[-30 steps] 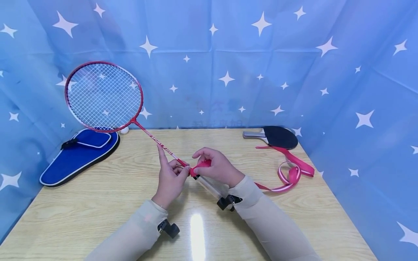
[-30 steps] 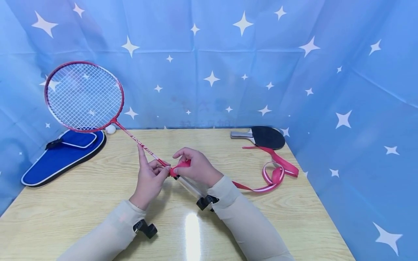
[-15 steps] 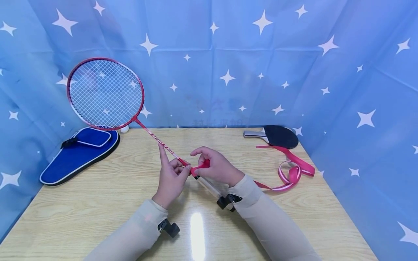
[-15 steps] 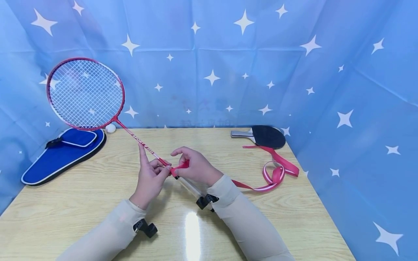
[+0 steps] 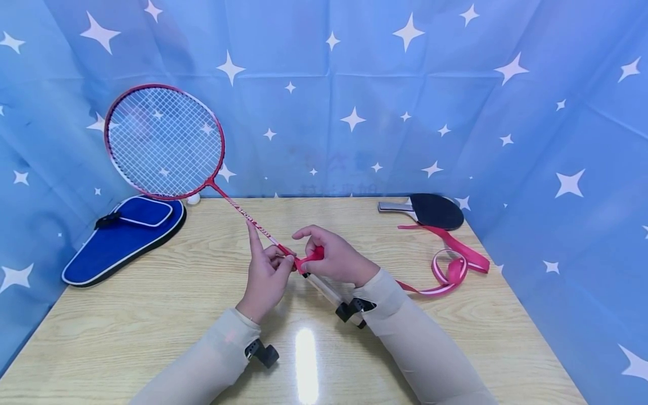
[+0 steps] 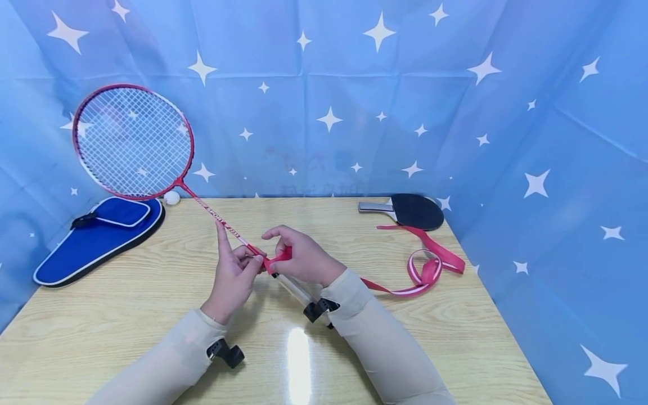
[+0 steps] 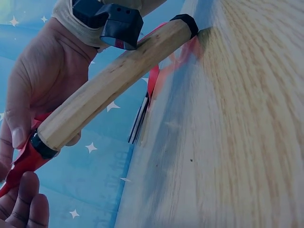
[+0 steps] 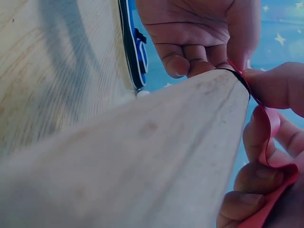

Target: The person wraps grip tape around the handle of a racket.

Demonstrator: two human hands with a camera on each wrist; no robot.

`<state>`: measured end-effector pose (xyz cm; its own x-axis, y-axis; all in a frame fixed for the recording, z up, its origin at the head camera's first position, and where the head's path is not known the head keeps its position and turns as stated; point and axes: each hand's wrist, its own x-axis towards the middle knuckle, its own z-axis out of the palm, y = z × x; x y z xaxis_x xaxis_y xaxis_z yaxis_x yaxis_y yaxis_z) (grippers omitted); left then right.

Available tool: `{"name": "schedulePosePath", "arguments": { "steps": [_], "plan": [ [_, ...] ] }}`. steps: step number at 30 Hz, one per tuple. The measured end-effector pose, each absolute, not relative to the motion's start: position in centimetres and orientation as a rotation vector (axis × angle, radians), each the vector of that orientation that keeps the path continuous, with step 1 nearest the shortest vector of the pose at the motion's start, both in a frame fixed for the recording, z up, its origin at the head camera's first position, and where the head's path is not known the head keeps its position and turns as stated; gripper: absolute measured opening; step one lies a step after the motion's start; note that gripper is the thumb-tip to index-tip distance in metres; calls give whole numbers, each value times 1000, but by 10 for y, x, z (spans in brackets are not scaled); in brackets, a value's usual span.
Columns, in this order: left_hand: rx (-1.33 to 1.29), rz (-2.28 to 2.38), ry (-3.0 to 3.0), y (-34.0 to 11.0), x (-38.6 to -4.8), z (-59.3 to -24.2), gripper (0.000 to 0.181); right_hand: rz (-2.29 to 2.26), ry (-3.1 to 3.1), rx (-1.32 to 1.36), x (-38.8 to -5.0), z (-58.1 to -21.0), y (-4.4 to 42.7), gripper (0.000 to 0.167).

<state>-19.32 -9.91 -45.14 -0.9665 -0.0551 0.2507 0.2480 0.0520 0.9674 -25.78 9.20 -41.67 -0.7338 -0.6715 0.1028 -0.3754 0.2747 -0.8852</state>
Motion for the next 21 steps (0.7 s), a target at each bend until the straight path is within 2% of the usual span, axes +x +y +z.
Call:
{"name": "schedulePosePath", "arguments": {
  "steps": [13,21],
  "plan": [
    [-239,-1984,-2112,-98,-193,-451,128,-1468,2205,-959,-257,-414,93,60],
    [-241,-1996,-2124,-97,-192,-449,128,-1464,2197,-938,-257,-414,95,58]
  ]
}}
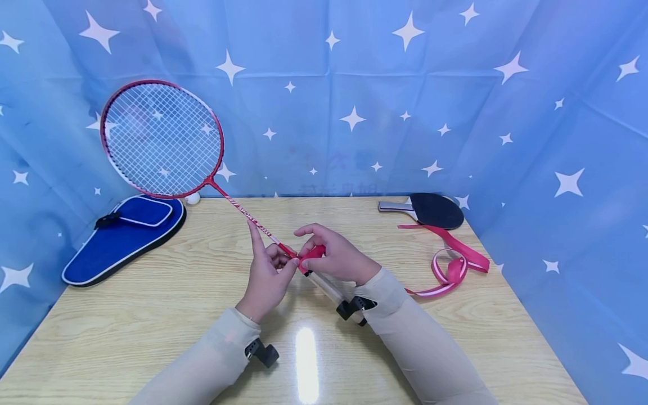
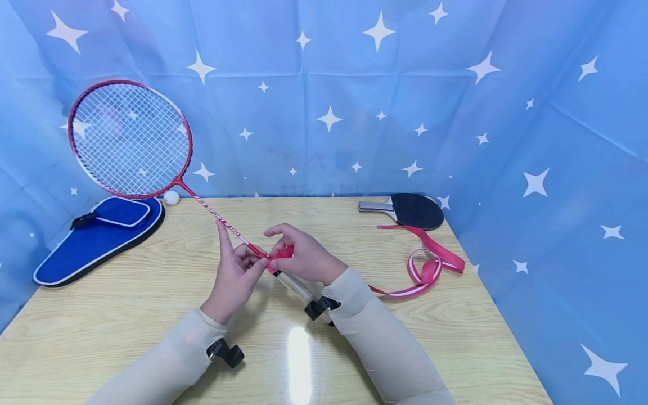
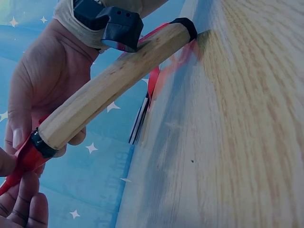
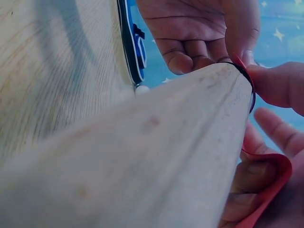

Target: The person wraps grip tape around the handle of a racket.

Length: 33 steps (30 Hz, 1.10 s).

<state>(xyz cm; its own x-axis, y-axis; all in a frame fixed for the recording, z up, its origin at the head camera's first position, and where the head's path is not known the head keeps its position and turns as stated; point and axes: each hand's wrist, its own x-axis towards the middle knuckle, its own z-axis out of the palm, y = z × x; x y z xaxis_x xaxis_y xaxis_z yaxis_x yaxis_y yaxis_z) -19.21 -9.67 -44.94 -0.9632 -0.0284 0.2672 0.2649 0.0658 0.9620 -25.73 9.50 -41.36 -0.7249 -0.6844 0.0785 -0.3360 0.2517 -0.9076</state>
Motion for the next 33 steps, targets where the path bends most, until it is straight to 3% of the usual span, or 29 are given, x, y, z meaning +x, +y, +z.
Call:
{"name": "schedulePosePath", "arguments": {
  "steps": [33],
  "plan": [
    [-171,-2102,-2153,-98,-189,-444,127,-1508,2074,-839,-256,-418,91,41]
  ]
}}
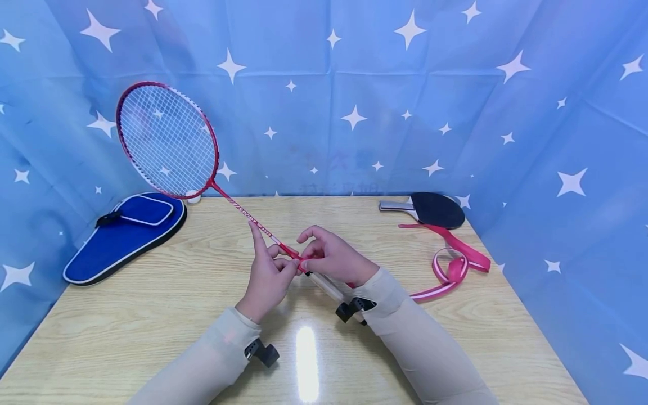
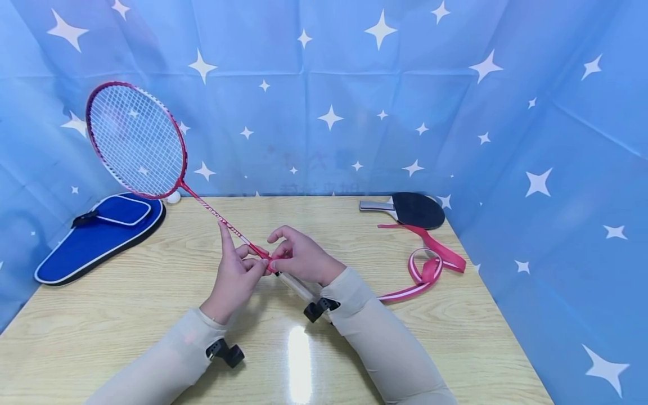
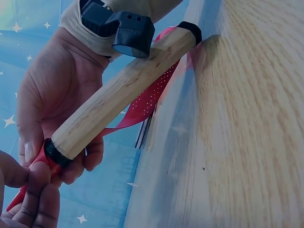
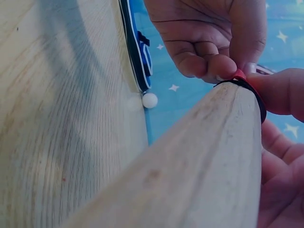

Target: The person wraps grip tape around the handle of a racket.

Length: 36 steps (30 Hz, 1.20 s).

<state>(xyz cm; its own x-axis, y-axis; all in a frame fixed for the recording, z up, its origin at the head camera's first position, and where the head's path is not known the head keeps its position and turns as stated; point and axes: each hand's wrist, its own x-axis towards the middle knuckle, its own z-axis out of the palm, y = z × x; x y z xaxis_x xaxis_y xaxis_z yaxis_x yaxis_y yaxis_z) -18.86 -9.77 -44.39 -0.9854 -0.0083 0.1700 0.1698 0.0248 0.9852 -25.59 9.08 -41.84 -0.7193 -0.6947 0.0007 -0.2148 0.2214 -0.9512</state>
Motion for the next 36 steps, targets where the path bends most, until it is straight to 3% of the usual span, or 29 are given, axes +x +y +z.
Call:
{"name": "schedulePosePath", "arguments": {
  "steps": [36],
  "plan": [
    [-151,-2021,-2227,-96,-188,-445,126,-1519,2076,-838,-253,-425,85,39]
  ]
}}
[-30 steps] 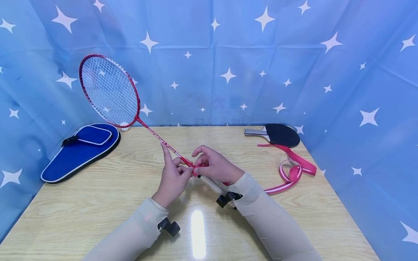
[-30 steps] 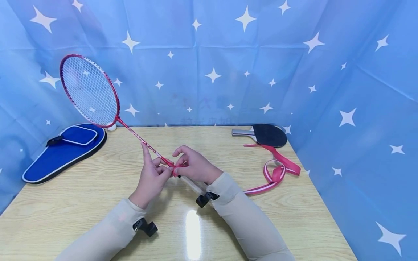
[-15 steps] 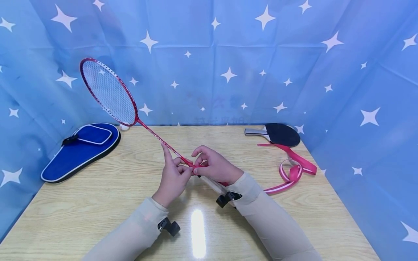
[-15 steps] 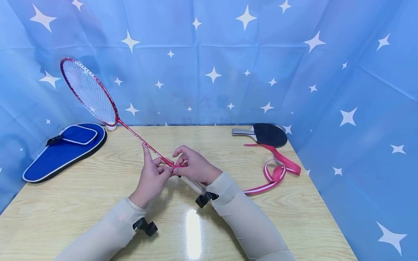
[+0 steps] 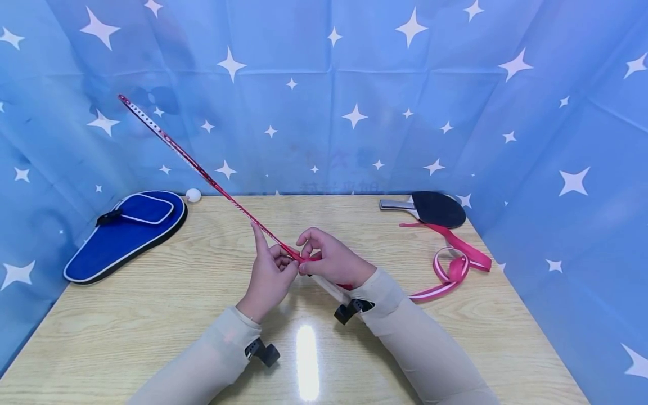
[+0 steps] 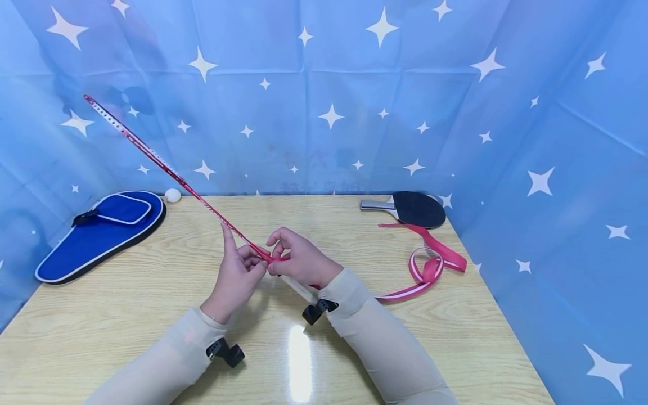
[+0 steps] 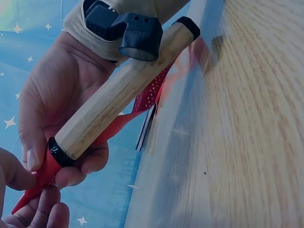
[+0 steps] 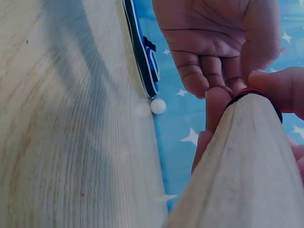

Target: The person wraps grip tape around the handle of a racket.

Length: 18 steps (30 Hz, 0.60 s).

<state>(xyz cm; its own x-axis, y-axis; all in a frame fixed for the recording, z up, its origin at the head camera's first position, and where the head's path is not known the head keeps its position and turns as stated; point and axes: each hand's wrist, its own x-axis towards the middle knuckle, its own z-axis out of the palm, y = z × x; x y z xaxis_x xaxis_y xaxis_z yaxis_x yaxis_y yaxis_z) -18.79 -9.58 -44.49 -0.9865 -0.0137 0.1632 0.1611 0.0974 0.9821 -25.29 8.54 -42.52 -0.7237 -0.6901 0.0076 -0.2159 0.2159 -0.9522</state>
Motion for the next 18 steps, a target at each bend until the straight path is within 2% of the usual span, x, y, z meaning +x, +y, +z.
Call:
{"name": "schedulePosePath", "arguments": {
  "steps": [9,18],
  "plan": [
    [-100,-1938,-2246,-94,-187,-445,121,-1507,2092,-861,-251,-426,84,45],
    [-16,-1999,-2212,-92,-185,-445,123,-1483,2143,-896,-248,-425,81,38]
  ]
}}
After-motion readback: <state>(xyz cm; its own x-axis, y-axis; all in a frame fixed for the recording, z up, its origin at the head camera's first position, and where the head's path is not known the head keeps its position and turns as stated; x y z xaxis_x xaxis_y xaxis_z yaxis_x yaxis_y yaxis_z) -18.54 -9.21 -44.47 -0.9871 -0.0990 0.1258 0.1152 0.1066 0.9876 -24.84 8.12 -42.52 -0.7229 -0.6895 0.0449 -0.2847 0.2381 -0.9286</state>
